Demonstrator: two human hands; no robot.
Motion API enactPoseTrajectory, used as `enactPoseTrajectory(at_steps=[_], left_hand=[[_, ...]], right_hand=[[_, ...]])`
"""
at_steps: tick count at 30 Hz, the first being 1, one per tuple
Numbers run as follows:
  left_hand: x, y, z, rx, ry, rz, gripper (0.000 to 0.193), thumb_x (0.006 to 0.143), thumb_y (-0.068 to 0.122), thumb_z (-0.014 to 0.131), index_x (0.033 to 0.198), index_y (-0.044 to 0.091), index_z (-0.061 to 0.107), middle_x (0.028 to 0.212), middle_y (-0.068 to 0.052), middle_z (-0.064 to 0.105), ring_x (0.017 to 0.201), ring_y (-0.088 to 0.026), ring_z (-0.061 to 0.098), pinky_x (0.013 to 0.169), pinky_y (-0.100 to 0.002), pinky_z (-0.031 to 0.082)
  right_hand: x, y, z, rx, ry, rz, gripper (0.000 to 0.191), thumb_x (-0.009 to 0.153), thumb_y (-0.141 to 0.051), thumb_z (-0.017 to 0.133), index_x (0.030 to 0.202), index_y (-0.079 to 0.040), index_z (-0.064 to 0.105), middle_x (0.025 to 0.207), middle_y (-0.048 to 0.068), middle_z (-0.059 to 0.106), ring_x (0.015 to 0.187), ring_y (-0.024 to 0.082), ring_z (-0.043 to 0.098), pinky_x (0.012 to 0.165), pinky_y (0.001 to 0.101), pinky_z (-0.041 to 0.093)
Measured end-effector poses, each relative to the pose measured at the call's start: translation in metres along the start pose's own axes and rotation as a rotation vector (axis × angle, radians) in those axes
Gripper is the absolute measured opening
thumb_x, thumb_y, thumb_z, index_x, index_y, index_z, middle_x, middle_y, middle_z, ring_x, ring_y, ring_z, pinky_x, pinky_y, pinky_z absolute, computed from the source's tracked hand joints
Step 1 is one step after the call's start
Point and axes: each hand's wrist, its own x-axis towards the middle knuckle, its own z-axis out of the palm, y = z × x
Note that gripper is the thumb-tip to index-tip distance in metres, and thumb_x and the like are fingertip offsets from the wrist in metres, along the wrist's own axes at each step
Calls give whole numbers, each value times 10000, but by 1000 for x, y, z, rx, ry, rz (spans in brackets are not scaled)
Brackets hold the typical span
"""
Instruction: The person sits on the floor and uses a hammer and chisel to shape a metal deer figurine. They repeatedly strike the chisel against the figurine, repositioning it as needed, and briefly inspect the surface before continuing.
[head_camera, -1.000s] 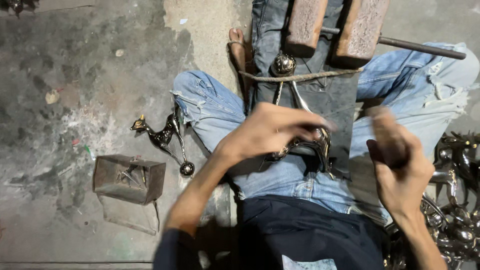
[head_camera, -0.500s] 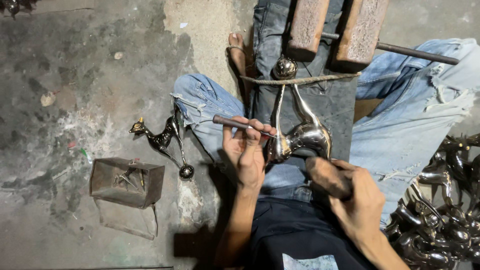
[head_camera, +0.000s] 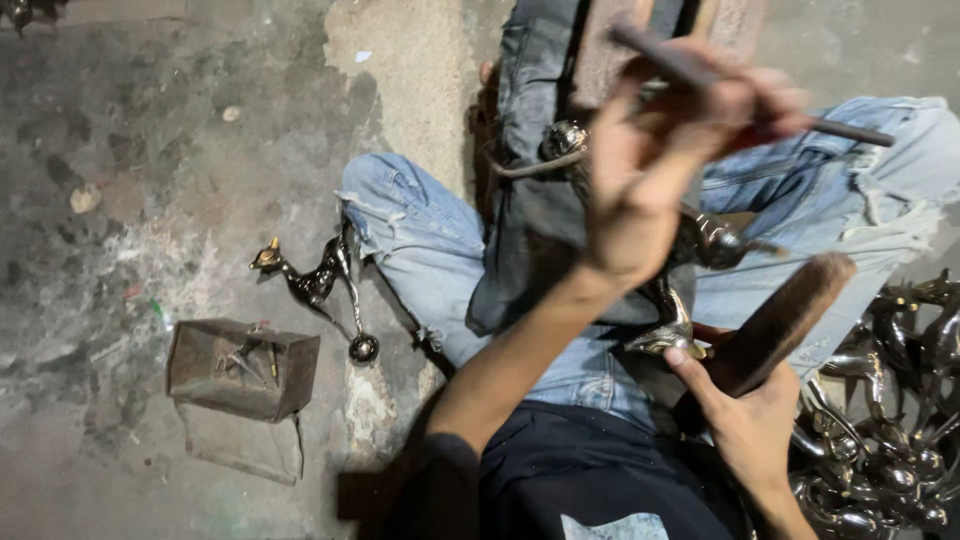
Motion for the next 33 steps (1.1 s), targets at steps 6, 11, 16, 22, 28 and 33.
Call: enactPoseTrajectory(at_steps=[6, 11, 16, 22, 28, 33], left_hand=[[-37, 56, -33, 266, 100, -93, 141, 1115, 99, 627, 1188, -8, 571, 1018, -133, 694, 967, -213, 706, 951, -407, 610], [-66, 73, -42, 475, 80, -266, 140, 1082, 73, 604, 1197, 2, 566, 1035, -130, 697, 966, -189, 686, 967, -358, 592], [-85, 68, -45, 423, 153, -291, 162, 1065, 51, 619, 1200, -2, 545, 1071, -134, 696, 1004, -195, 683, 956, -354, 584], [-106, 91, -55, 505, 457, -117, 203, 1030, 69, 616, 1197, -21, 541, 1050, -146, 697, 980, -222, 712, 927, -400, 617], [-127, 100, -60, 591, 557, -176, 205, 1036, 76, 634, 1190, -30, 549, 1042, -159, 696, 958, -239, 708, 875, -367, 580], [-130, 96, -62, 546, 596, -155, 211, 1020, 87, 633, 1182, -5, 534, 1028, -141, 691, 951, -220, 707, 883, -372, 606]], right_hand=[[19, 3, -9, 473, -87, 153, 250, 931, -132, 743, 1003, 81, 633, 869, 138, 727, 755, 203, 740, 712, 320, 604], [32, 0, -10, 556, -151, 238, 227, 927, -139, 724, 1027, 55, 663, 893, 141, 736, 780, 198, 728, 739, 321, 602], [11, -4, -1, 70, -16, 104, 287, 835, -163, 852, 989, 30, 706, 862, 140, 761, 707, 224, 717, 689, 335, 578], [-2, 2, 8, -207, 186, -500, 440, 841, -231, 867, 1150, 23, 683, 1078, 125, 753, 823, 162, 716, 747, 279, 575], [1, 5, -16, -306, 148, -683, 324, 779, -154, 751, 1030, 25, 650, 1192, 142, 746, 871, 201, 734, 756, 268, 555], [27, -1, -26, -497, 352, -914, 245, 787, -96, 830, 900, 26, 651, 1121, 170, 760, 834, 242, 679, 691, 347, 520]])
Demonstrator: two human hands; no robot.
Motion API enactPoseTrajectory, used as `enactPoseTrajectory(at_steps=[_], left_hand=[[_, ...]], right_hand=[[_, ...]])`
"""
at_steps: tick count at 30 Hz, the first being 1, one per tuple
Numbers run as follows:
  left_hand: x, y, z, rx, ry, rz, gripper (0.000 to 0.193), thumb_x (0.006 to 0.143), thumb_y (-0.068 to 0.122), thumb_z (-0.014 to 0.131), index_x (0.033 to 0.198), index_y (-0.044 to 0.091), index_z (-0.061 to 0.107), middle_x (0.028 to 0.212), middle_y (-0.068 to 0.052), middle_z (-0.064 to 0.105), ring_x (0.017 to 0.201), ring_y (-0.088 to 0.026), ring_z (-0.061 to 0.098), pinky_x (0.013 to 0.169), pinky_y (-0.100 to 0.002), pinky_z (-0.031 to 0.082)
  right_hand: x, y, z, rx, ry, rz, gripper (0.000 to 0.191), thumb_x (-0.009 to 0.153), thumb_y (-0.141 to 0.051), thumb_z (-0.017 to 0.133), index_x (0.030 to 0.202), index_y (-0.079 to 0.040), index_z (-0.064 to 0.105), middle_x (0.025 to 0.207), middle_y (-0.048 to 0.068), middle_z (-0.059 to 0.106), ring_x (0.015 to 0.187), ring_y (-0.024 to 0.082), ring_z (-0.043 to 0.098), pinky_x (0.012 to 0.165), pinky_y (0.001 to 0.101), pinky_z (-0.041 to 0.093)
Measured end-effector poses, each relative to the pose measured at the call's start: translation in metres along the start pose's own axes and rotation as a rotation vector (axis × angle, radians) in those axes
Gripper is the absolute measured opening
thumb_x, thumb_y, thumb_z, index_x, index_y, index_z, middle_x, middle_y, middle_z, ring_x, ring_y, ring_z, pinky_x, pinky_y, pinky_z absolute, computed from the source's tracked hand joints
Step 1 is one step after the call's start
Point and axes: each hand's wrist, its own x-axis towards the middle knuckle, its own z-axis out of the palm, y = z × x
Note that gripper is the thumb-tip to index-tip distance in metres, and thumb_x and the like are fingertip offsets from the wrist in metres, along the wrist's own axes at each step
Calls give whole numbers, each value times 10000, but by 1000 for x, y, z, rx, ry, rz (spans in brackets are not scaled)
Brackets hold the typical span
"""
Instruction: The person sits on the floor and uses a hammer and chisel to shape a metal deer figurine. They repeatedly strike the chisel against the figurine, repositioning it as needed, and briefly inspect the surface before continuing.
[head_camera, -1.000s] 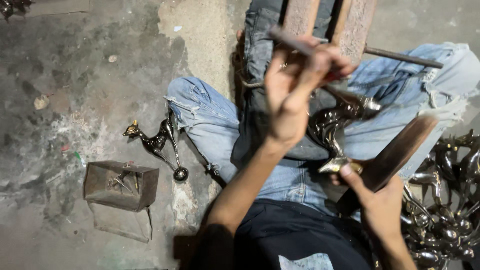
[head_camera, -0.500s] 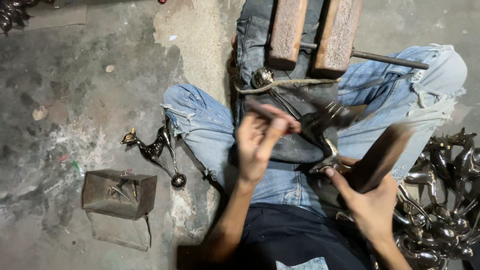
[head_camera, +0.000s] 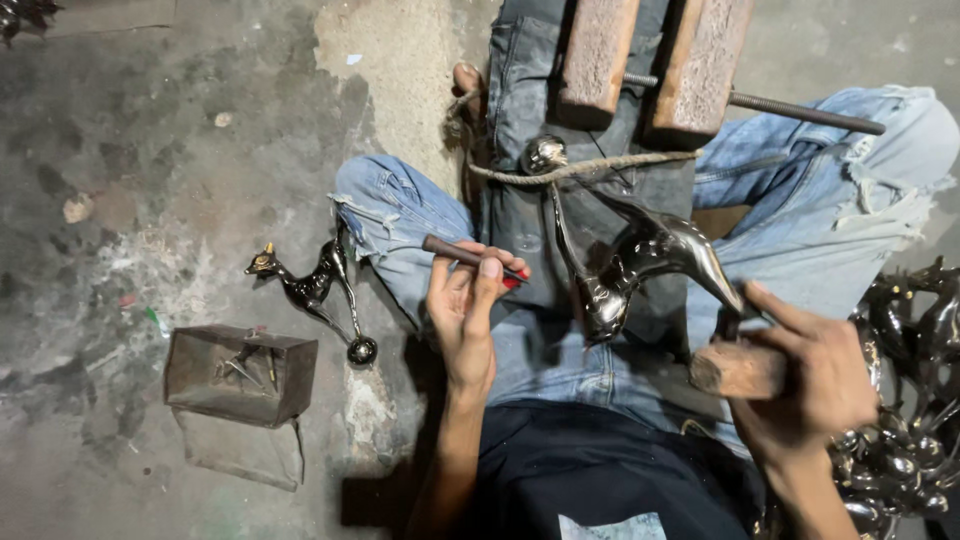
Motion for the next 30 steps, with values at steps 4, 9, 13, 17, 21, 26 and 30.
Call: enactPoseTrajectory(at_steps=[4, 9, 13, 17, 21, 26, 30], left_hand=[[2, -2, 6, 6, 20, 20, 202, 1021, 82, 628, 1173, -14, 536, 1027, -144, 695, 946, -225, 704, 868, -364, 592], [-7, 0, 3, 65, -31, 29, 202, 1032, 70, 623, 1187, -30, 540, 1038, -142, 694, 976, -215, 691, 923, -360, 582], [-9, 0, -2, 121, -58, 45, 188, 1047, 63, 622, 1182, -36, 539, 1034, -143, 701, 971, -208, 687, 928, -351, 572], [-11, 1, 0, 214, -127, 74, 206, 1039, 97, 642, 1178, -39, 576, 1076, -154, 717, 1007, -211, 714, 933, -342, 606], [-8, 4, 14, 399, -208, 147, 264, 1015, 123, 665, 1241, -10, 640, 1256, -174, 703, 1103, -225, 735, 899, -350, 635], [-9, 13, 37, 714, -374, 405, 382, 957, 68, 742, 1328, 118, 662, 1489, -128, 593, 1228, -277, 702, 966, -344, 621], [-12, 19, 42, 945, -480, 671, 478, 969, 11, 737, 1413, 155, 634, 1509, -72, 567, 1409, -308, 600, 1166, -349, 564]], right_hand=[[25, 21, 16, -59, -135, -85, 241, 800, -21, 827, 920, 17, 622, 1281, 140, 745, 1070, 293, 696, 805, 367, 557], [23, 36, -7, 27, -383, 23, 584, 567, 24, 723, 1141, 45, 621, 1352, 169, 635, 1114, 381, 656, 901, 433, 556], [7, 37, -10, -161, -266, 296, 567, 777, -89, 836, 1277, 43, 603, 1324, 241, 569, 1123, 427, 620, 933, 483, 533], [11, 39, 6, -526, -438, 420, 535, 941, -334, 900, 1278, 5, 658, 1172, 251, 560, 1082, 427, 602, 881, 508, 512], [31, 15, 7, -303, -274, 258, 564, 894, -305, 832, 1338, 0, 666, 1190, 261, 567, 1084, 401, 593, 894, 508, 500], [60, -37, 6, 489, -398, 127, 499, 788, -223, 750, 1231, -12, 663, 1164, 165, 673, 1082, 284, 641, 908, 433, 507], [75, -47, 28, 536, -522, 131, 364, 809, -140, 812, 1122, 4, 691, 991, 137, 678, 821, 213, 658, 711, 326, 532]])
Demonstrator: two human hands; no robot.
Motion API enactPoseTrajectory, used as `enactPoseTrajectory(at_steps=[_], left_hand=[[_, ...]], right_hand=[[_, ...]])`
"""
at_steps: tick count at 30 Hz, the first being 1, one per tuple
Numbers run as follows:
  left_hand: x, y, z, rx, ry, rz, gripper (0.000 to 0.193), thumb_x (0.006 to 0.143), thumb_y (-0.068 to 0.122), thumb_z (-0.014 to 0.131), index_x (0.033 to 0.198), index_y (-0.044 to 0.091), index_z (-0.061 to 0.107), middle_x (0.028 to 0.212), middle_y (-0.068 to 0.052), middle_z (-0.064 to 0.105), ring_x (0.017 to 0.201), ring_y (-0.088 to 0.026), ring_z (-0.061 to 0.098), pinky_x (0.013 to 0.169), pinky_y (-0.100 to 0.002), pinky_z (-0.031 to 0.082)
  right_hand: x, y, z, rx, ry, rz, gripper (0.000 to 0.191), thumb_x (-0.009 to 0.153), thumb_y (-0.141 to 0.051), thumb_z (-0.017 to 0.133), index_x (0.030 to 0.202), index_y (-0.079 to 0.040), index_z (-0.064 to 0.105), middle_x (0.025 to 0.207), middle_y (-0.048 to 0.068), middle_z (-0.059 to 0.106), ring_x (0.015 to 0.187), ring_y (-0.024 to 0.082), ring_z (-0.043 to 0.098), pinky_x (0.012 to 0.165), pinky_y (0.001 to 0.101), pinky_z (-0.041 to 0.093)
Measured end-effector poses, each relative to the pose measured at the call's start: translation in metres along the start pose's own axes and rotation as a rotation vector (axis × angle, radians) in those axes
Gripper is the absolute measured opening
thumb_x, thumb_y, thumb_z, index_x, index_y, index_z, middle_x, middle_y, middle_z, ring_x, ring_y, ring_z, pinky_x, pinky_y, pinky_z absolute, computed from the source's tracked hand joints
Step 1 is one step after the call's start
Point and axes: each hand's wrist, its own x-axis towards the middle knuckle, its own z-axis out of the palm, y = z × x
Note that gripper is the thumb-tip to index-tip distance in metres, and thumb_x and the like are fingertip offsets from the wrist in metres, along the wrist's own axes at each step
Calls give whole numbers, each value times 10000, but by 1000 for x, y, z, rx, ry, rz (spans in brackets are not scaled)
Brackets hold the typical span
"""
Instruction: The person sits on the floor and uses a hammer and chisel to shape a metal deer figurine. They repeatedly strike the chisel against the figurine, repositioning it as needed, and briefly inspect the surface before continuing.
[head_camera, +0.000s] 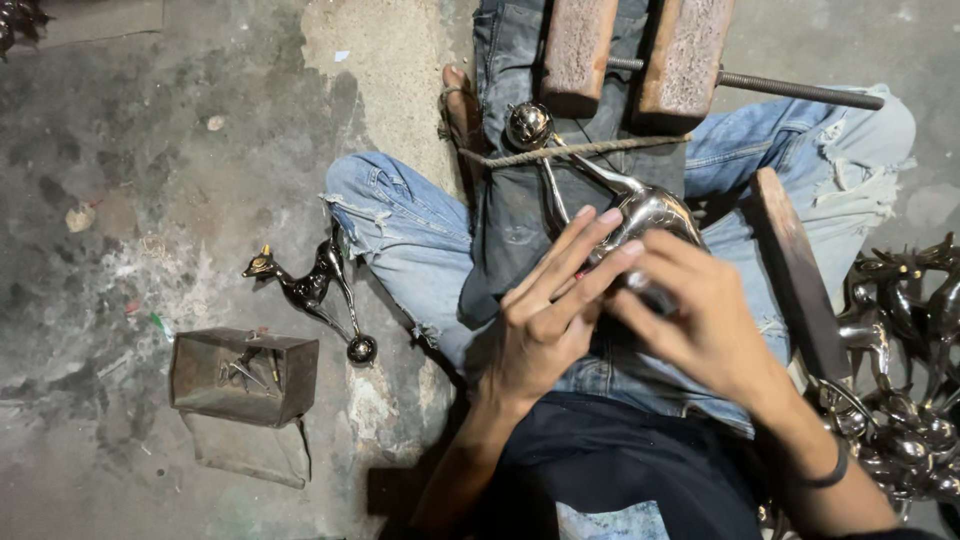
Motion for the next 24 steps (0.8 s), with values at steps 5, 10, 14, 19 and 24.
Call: enactPoseTrajectory(at_steps=[5, 10, 14, 19, 24], left_hand=[[-8, -2, -10, -89, -3, -130, 696, 873, 173, 875, 1494, 168, 560, 1468, -37, 622, 1348, -228, 657, 1152, -336, 567], [-22, -2, -22, -152, -198, -325, 967, 691, 289, 916, 1528, 100, 471, 1448, -105, 622, 1205, -280, 657, 1043, -370, 554], [-24, -3, -17, -120, -148, -267, 937, 759, 307, 892, 1560, 93, 456, 1525, -100, 591, 1293, -286, 627, 1092, -369, 541], [-25, -7, -12, -128, -171, -305, 965, 753, 365, 872, 1570, 90, 439, 1597, -94, 519, 1284, -258, 624, 1090, -377, 541], [-27, -8, -11, -173, -174, -382, 983, 726, 385, 873, 1569, 115, 445, 1627, -56, 491, 1238, -209, 639, 962, -331, 622]], right_hand=[[-1, 28, -9, 414, 96, 35, 121, 1044, 72, 619, 1134, -9, 620, 1031, 165, 710, 975, 241, 755, 905, 321, 620], [-15, 43, -5, 575, 140, -24, 505, 973, 77, 677, 1214, -94, 269, 1115, 185, 665, 1025, 262, 760, 812, 305, 643], [-17, 47, 2, 462, 121, -94, 570, 941, 103, 709, 1230, -61, 246, 1122, 230, 682, 1043, 277, 750, 862, 341, 675], [-16, 47, 0, 502, 66, -71, 503, 907, 119, 718, 1168, -53, 323, 1099, 250, 663, 1078, 299, 737, 822, 360, 672], [-14, 42, -6, 211, 59, -224, 446, 873, 42, 787, 1136, -4, 430, 1060, 208, 715, 1017, 256, 765, 791, 328, 660]])
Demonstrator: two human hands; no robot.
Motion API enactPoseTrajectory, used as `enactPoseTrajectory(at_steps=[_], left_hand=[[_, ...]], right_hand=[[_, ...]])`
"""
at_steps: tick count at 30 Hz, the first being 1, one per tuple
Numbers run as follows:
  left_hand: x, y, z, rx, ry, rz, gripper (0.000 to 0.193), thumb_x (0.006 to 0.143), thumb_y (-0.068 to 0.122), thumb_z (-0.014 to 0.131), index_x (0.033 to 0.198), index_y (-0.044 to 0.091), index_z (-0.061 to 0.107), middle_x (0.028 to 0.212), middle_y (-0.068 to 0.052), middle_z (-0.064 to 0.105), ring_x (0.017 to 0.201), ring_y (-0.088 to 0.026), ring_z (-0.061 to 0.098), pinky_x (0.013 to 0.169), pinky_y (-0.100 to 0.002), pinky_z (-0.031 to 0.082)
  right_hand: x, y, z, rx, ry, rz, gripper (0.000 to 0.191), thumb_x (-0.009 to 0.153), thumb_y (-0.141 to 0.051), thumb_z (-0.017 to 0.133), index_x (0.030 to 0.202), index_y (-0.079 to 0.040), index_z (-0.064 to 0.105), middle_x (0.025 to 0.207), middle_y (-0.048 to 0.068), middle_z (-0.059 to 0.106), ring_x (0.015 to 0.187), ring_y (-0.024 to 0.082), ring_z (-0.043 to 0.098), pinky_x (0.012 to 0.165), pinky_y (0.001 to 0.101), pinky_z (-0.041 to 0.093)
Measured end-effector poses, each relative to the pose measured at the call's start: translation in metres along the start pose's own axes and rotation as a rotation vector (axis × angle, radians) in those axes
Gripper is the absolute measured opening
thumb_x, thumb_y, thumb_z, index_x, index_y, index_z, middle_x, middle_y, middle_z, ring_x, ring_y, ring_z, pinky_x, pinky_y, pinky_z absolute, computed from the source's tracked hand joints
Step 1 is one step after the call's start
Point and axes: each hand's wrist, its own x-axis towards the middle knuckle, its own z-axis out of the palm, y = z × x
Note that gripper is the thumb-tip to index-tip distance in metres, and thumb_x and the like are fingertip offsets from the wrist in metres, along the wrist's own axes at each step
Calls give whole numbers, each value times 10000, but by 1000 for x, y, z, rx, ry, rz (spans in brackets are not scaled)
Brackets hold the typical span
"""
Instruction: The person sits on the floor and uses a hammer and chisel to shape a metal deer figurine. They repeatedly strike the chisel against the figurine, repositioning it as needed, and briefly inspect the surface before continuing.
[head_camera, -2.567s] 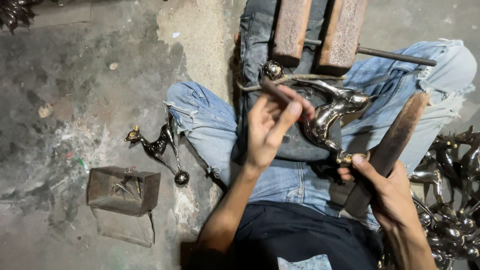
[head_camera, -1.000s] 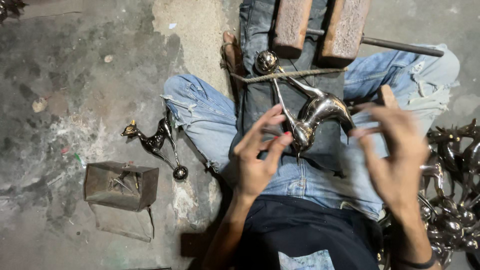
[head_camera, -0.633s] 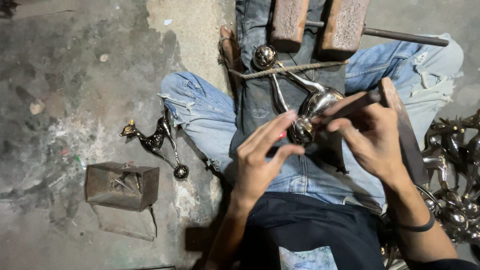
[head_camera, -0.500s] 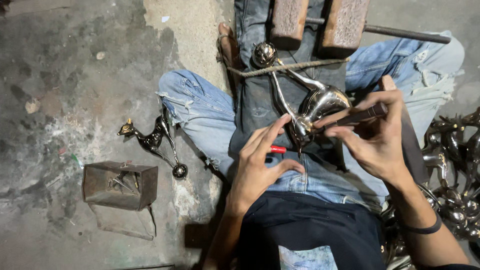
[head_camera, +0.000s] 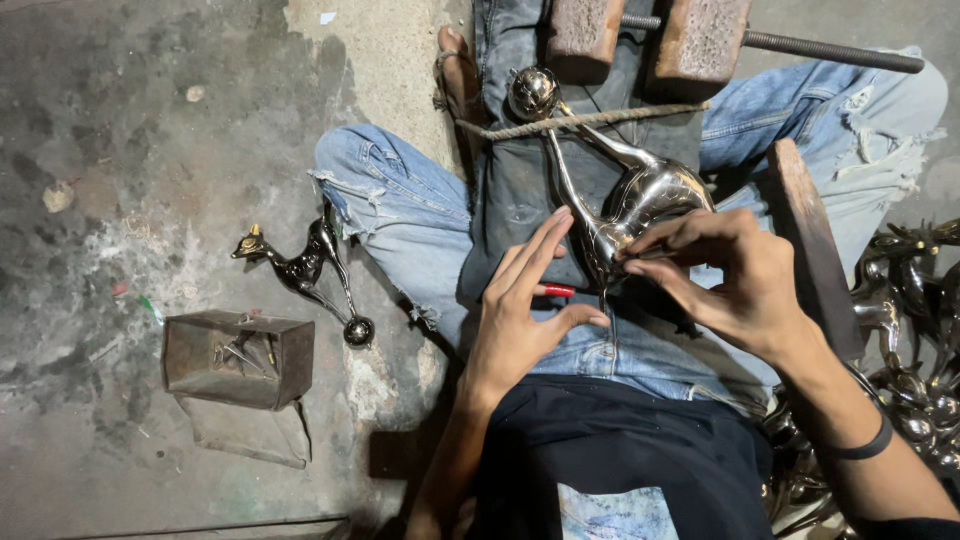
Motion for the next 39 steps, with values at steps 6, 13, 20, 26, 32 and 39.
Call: enactPoseTrajectory(at_steps=[6, 13, 20, 26, 32, 39], left_hand=[[0, -2, 1, -61, 12, -18, 1039, 718, 382, 891, 1599, 127, 402, 1653, -78, 449, 1270, -199, 628, 958, -335, 659], [0, -3, 1, -46, 13, -31, 1082, 688, 388, 909, 1604, 141, 389, 1608, -101, 490, 1263, -205, 631, 959, -345, 652], [-1, -4, -5, -59, -9, -60, 1065, 707, 403, 910, 1609, 165, 396, 1615, -105, 495, 1262, -201, 646, 942, -347, 619], [-2, -6, -6, -27, -15, -53, 1082, 690, 427, 900, 1609, 171, 389, 1600, -99, 502, 1270, -199, 639, 940, -354, 615], [-3, -8, -8, -11, -14, -54, 1082, 687, 430, 902, 1608, 177, 395, 1587, -85, 520, 1259, -193, 642, 945, -356, 632], [-4, -8, -12, 9, -14, -54, 1093, 673, 420, 908, 1604, 170, 393, 1584, -81, 526, 1246, -198, 643, 947, -353, 654]], right_hand=[[4, -5, -2, -203, 2, -14, 445, 856, -53, 844, 1155, 7, 520, 1052, 151, 740, 958, 224, 776, 776, 304, 639], [7, -2, -5, -331, -50, -40, 488, 810, -90, 872, 1100, 14, 494, 990, 141, 744, 812, 216, 750, 672, 295, 595], [9, 0, -3, -335, -57, -37, 501, 803, -97, 896, 996, -28, 439, 908, 122, 730, 662, 164, 663, 555, 295, 512], [7, 0, 0, -390, -31, -30, 512, 783, -88, 907, 962, -19, 433, 896, 117, 749, 590, 158, 628, 489, 284, 470], [1, 0, 6, -360, 17, -84, 570, 815, -78, 894, 929, -38, 337, 976, 126, 768, 662, 153, 639, 537, 261, 467], [-7, 3, 18, -268, 136, -91, 560, 820, -53, 900, 967, -26, 361, 930, 153, 761, 709, 142, 675, 519, 236, 436]])
